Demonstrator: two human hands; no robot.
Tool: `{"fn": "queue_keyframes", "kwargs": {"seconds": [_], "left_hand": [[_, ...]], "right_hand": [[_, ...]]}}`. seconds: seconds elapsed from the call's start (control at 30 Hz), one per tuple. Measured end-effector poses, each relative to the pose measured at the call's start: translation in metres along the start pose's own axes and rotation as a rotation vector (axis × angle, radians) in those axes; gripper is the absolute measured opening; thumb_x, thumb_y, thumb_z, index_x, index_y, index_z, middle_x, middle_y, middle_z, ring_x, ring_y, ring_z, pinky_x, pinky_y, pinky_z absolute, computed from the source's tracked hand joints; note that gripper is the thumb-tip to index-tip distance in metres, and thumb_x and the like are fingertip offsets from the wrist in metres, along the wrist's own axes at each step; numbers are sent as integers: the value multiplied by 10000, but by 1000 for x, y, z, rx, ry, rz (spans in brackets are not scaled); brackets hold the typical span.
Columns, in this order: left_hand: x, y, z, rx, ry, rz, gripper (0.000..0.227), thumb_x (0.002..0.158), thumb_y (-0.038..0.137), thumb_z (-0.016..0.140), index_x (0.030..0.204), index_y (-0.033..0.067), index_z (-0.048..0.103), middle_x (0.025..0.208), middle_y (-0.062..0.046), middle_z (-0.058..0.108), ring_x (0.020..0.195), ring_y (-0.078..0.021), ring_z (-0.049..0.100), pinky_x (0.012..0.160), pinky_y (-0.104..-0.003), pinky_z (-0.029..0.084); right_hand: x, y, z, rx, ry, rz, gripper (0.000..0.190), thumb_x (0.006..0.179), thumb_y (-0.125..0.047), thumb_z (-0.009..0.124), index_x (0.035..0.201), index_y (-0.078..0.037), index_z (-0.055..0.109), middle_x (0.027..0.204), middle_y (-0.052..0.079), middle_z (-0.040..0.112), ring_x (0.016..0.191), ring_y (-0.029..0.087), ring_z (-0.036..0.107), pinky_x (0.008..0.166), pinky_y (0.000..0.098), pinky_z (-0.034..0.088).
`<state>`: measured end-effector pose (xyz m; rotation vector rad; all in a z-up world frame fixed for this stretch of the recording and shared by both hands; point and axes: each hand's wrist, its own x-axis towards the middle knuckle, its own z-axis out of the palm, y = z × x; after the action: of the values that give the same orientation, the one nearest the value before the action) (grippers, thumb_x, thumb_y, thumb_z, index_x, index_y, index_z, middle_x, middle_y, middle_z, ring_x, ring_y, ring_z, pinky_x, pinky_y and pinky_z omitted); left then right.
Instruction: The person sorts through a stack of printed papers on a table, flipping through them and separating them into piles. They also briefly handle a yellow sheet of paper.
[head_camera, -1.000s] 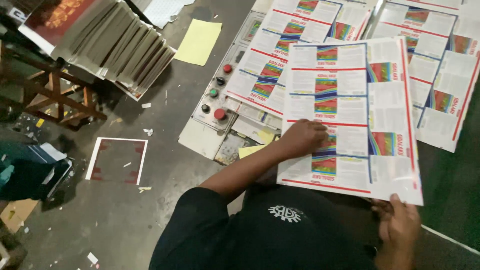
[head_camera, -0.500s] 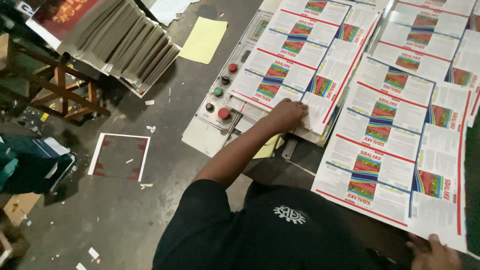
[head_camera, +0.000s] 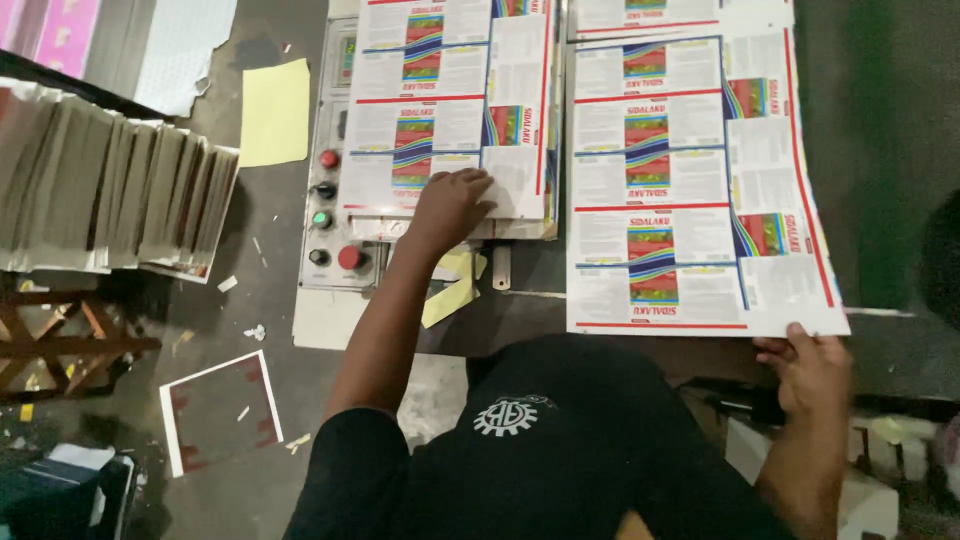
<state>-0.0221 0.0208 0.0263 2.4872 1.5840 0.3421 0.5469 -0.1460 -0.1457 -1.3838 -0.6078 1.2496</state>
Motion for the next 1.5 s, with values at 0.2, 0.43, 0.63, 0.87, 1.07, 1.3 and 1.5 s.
{"fn": "queue_keyframes", "kwargs": {"seconds": [0.2, 0.43, 0.63, 0.87, 1.07, 1.3, 1.5], "left_hand": [[-3, 2, 17, 98, 103, 93, 516, 745, 327, 821, 1146, 28, 699, 1329, -142, 667, 1237, -298, 626, 945, -469, 475], [-3, 3, 3, 92, 64, 104, 292, 792, 241, 788, 1022, 74, 724, 1255, -90, 720, 1134, -289, 681, 894, -464, 508], [-7, 0, -12, -76, 208, 106, 136, 913, 116, 669, 1025, 64, 727, 935, -142, 747, 809, -365, 695, 713, -476, 544], [4, 6, -22, 124, 252, 8, 93, 933, 90, 609, 873, 65, 676, 702, -181, 667, 669, -390, 666, 630, -511, 515], [10, 17, -35, 118, 309, 24, 103, 902, 114, 657, 819, 76, 705, 678, -182, 658, 650, -398, 653, 639, -510, 515], [12, 17, -54, -66, 420, -38, 152, 835, 150, 815, 782, 58, 707, 725, -146, 690, 665, -361, 648, 644, -468, 503], [10, 45, -83, -167, 768, 1, 70, 882, 68, 776, 866, 64, 708, 821, -95, 702, 731, -271, 687, 671, -408, 539]], "right_hand": [[13, -18, 54, 23, -63, -5, 291, 1092, -123, 576, 1368, -30, 571, 1105, 112, 717, 842, 222, 726, 638, 330, 583], [58, -34, 82, 30, -56, 14, 279, 1119, -150, 577, 1329, 32, 545, 1104, 137, 725, 872, 239, 749, 638, 330, 587], [40, -49, 91, -34, -8, 42, 411, 1078, -135, 557, 1465, -9, 507, 1148, 179, 734, 873, 213, 736, 649, 321, 586], [27, -30, 70, -59, -49, 77, 492, 1074, -144, 545, 1546, -21, 475, 1215, 183, 723, 891, 199, 717, 680, 313, 570], [14, -29, 87, -57, -65, 65, 468, 1069, -142, 545, 1517, -11, 508, 1220, 171, 721, 890, 194, 706, 682, 311, 563], [10, -22, 105, -6, -172, 56, 466, 1065, -159, 552, 1506, -10, 520, 1190, 150, 722, 877, 176, 706, 668, 282, 559], [3, -31, 143, -79, -257, 77, 449, 1041, -158, 574, 1469, -24, 558, 1163, 146, 739, 859, 172, 707, 655, 287, 553]]}}
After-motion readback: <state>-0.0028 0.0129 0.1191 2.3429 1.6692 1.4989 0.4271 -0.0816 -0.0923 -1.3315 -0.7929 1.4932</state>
